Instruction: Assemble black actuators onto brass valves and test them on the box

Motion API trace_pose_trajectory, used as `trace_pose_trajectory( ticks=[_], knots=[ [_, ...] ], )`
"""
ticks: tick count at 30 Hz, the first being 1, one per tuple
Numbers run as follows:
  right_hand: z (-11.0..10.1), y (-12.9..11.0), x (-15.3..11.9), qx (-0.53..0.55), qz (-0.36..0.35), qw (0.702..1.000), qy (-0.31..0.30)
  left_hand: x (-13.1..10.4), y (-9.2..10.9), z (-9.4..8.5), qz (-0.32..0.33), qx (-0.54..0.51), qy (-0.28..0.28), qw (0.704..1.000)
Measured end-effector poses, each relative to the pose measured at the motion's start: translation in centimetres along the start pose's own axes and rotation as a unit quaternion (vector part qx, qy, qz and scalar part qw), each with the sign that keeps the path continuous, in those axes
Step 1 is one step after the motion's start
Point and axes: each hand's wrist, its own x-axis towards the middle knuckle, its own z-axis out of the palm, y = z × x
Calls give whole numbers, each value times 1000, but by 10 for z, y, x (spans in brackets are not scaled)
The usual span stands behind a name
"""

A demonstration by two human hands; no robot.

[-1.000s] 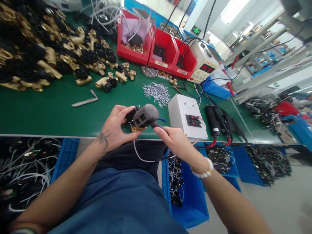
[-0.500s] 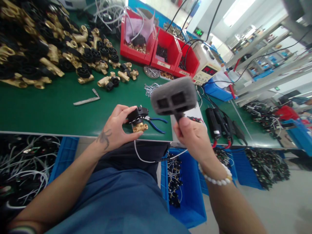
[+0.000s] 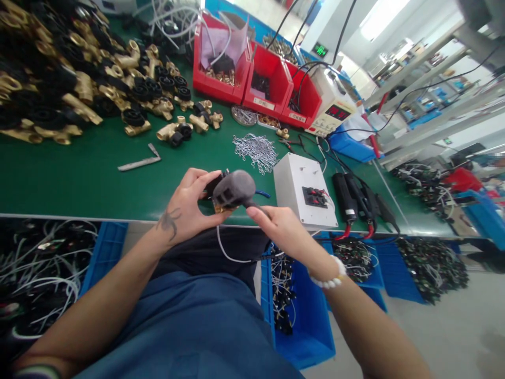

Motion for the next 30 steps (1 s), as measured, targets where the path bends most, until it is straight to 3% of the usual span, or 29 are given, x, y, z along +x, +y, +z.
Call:
trace_pose_trajectory(
  ticks=[3,6,8,13,18,22,24,30],
  knots=[
    [0,-3,3,-32,12,999,-31,0,0,0,-3,-1,2,1000],
    [-4,-3,1,34,-10,999,37,1,1,0,-2,-4,-9,1000],
    [-1,-2,1,57,-8,997,49,1,1,0,1,-2,-10,1000],
    [3,-6,3,-33,13,999,-22,1,0,1,0,-3,3,1000],
    [-5,-9,-1,21,-7,998,58,1,1,0,-1,-3,-8,1000],
    [9,-4,1,-29,32,999,-20,1,1,0,2,9,4,1000],
    [14,-3,4,-12,26,999,-31,1,2,1,0,8,3,1000],
    [34,2,20,147,6,984,101,-3,3,3,-7,-12,29,999]
  ],
)
